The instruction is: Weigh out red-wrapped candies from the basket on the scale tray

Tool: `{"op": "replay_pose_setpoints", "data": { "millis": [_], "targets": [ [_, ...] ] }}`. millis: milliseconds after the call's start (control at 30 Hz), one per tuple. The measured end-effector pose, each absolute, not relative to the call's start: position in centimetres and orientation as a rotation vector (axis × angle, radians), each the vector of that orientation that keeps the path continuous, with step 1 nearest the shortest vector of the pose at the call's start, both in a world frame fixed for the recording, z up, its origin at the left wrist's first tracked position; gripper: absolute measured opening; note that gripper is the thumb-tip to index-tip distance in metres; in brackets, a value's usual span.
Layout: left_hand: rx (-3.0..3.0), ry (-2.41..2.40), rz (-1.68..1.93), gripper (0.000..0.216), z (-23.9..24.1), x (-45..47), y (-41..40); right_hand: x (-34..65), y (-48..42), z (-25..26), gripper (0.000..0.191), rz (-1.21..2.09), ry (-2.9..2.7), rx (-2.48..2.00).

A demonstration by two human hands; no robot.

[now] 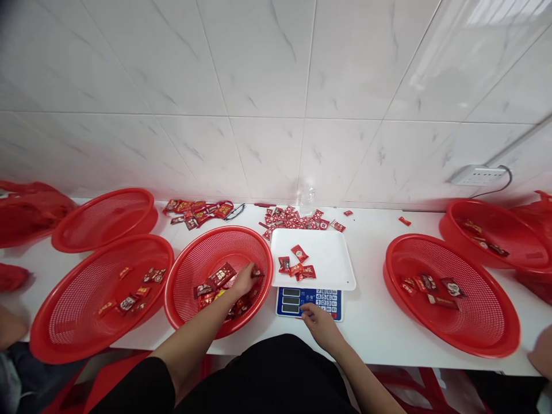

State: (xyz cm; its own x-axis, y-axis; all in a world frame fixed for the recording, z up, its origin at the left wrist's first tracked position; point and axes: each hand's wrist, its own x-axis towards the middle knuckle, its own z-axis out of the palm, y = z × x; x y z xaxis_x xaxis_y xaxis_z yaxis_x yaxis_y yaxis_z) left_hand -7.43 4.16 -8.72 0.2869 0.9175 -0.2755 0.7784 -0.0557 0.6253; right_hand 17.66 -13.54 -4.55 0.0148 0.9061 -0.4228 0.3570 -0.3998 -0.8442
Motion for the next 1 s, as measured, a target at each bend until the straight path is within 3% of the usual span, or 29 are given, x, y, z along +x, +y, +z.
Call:
{"op": "replay_pose_setpoints", "data": {
  "millis": [167,400,733,1000],
  "targets": [
    [1.889,1.458,0.222,0.040,-8.4,-7.6,3.3,17.4,-13.6,-4.4,0.029,1.402,-1.318,-1.753],
    [1.756,1.512,0.332,0.028,-8.1,-7.3,3.9,17.6,-13.5,-4.1,0.028,1.421,-1.292,-1.743],
    [1.643,1.273,0.667,0.040,-1.9,-1.8,4.8,17.7,-12.7,-3.7,0.028,1.499,-1.190,-1.763],
    [1.787,1.216,0.659,0.040,-2.6,1.7,3.4,18.3,-12.7,-3.3,0.027,1.465,-1.150,-1.782]
  ]
}}
